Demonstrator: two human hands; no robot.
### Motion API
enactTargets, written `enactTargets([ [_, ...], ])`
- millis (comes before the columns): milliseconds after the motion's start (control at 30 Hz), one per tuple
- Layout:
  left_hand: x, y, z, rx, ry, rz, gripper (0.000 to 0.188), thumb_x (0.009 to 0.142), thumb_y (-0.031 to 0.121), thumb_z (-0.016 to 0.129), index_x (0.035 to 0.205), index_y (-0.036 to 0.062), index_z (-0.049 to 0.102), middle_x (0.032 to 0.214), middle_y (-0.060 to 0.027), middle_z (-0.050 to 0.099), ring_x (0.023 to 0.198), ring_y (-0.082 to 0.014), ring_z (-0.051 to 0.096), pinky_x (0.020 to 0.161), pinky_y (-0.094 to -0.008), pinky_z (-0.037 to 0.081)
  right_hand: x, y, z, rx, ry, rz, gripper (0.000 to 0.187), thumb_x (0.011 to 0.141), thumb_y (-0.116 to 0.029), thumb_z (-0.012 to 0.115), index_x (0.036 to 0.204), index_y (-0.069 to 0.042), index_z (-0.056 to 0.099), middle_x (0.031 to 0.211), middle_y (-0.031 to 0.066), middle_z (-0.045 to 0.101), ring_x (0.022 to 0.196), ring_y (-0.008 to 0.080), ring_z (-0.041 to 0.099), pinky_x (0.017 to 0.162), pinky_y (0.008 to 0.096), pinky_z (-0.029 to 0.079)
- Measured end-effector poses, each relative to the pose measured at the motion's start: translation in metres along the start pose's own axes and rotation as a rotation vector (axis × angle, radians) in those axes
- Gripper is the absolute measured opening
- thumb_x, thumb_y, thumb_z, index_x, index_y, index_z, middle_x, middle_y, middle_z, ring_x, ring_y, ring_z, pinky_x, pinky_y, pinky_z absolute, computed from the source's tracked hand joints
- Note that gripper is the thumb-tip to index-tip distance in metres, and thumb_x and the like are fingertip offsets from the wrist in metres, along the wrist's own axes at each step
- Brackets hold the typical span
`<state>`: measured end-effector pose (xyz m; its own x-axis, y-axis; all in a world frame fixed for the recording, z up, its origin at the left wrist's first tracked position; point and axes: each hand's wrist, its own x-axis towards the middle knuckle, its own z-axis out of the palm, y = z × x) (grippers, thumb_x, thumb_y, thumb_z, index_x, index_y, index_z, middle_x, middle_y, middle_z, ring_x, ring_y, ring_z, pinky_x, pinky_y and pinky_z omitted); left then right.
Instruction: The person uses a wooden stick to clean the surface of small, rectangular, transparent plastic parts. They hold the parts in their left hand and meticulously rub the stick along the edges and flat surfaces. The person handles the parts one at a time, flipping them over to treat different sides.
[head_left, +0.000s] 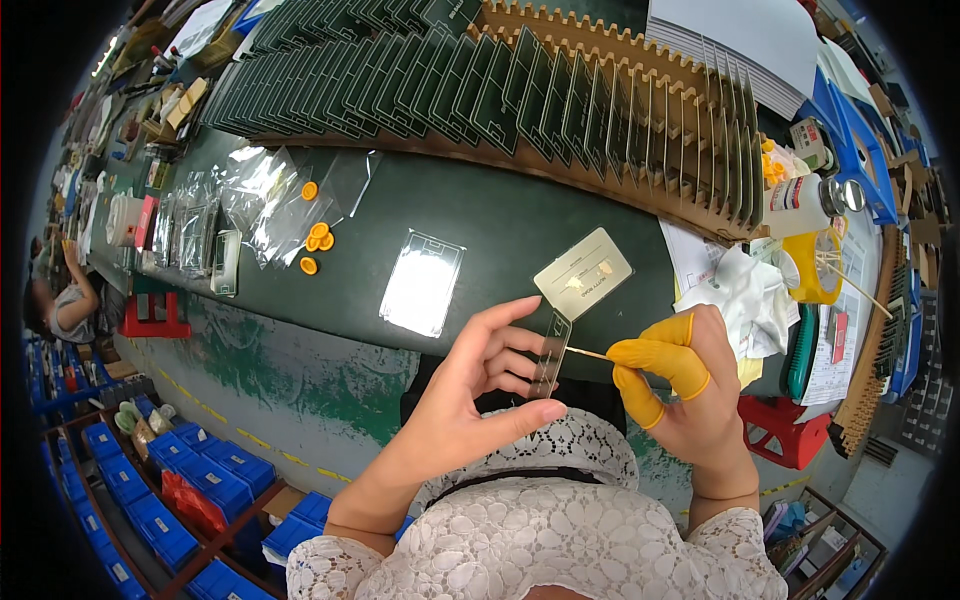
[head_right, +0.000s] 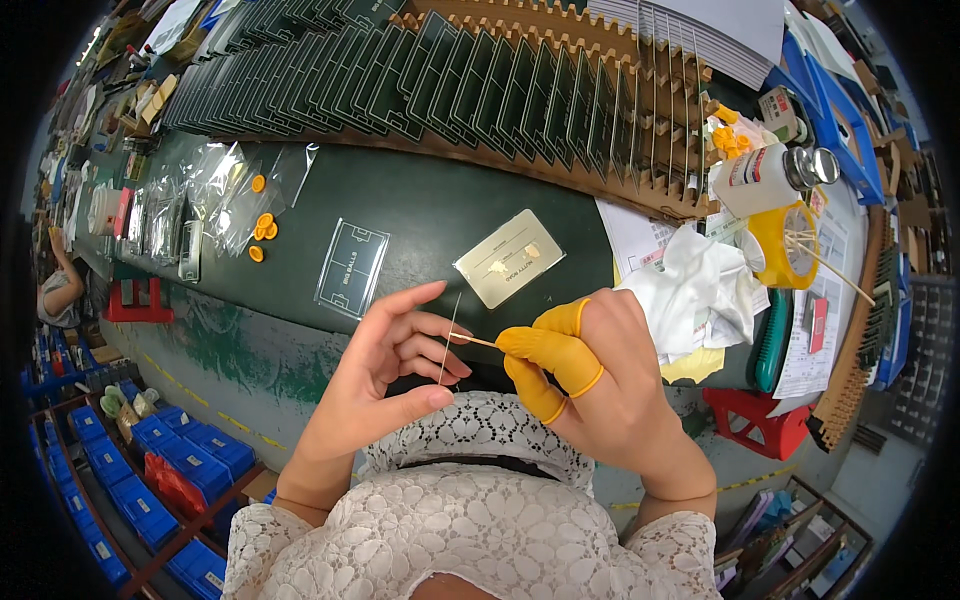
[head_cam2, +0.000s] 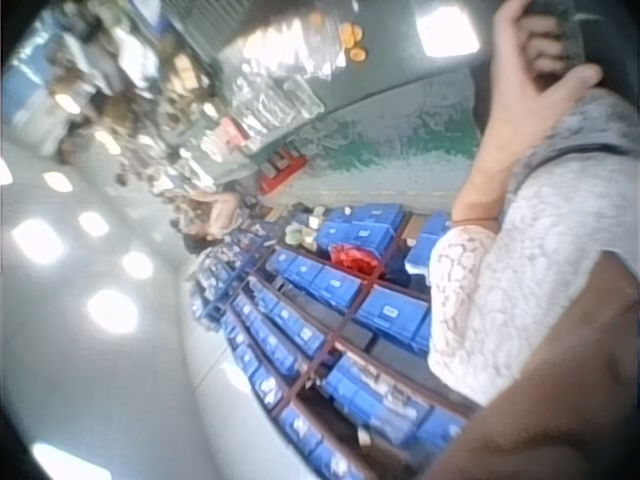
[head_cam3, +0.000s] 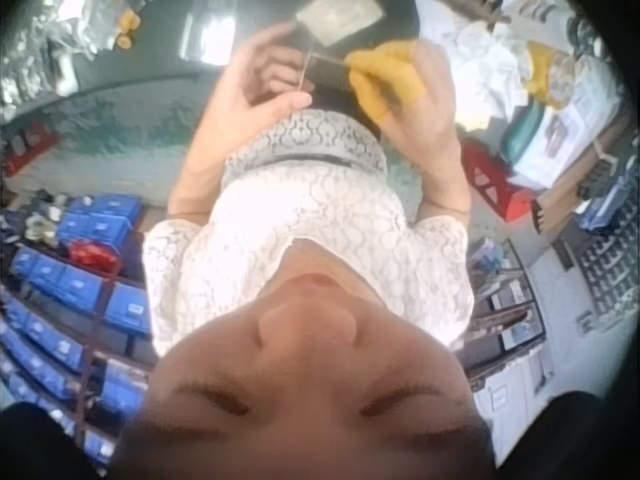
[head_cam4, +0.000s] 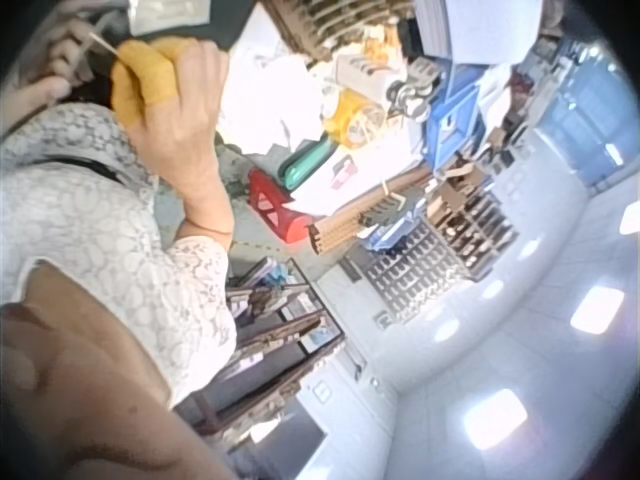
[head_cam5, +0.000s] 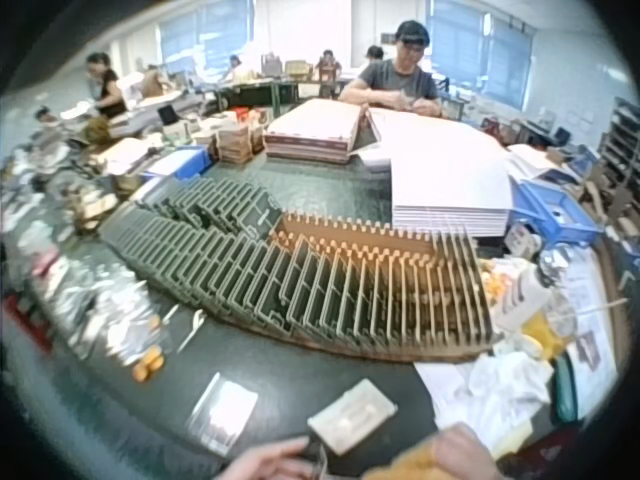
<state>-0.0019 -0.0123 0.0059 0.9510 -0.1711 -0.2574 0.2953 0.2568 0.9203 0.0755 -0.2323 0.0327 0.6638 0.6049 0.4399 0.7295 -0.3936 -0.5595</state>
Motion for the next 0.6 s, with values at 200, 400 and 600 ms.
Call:
enactTargets([
  [200, 0.0000, -0.0002, 0.0005, -0.005, 0.002, -0.002, 0.080, 0.084, 0.001, 0.075, 0.151, 0.0011, 0.031, 0.128, -0.0168, 0.059, 0.104, -0.0216, 0.066, 0.090, -0.0310, 0.053, -0.0003, -0.0009, -0.0002, -0.004, -0.004, -0.002, 0.033, 0.070, 0.000, 0.081, 0.100, -0.005, 0.068, 0.084, 0.0058, 0.057, 0.070, 0.0243, 0.053, 0.062, 0.0357, 0.038],
  [400, 0.0003, 0.0008, 0.0009, -0.006, -0.002, -0.006, 0.080, 0.084, 0.001, 0.076, 0.151, 0.0016, 0.031, 0.128, -0.0172, 0.059, 0.104, -0.0215, 0.066, 0.090, -0.0312, 0.053, -0.0004, -0.0007, -0.0006, -0.022, 0.004, -0.009, 0.034, 0.070, -0.001, 0.081, 0.101, -0.005, 0.069, 0.084, 0.0059, 0.057, 0.070, 0.0242, 0.053, 0.062, 0.0358, 0.038],
  [600, 0.0002, 0.0004, 0.0009, -0.005, 0.002, -0.011, 0.081, 0.084, 0.000, 0.075, 0.151, 0.0019, 0.031, 0.128, -0.0175, 0.058, 0.104, -0.0215, 0.066, 0.091, -0.0313, 0.053, -0.0006, 0.0001, 0.0003, -0.022, -0.001, -0.013, 0.034, 0.069, -0.001, 0.081, 0.100, -0.005, 0.069, 0.085, 0.0059, 0.058, 0.070, 0.0243, 0.053, 0.063, 0.0363, 0.039],
])
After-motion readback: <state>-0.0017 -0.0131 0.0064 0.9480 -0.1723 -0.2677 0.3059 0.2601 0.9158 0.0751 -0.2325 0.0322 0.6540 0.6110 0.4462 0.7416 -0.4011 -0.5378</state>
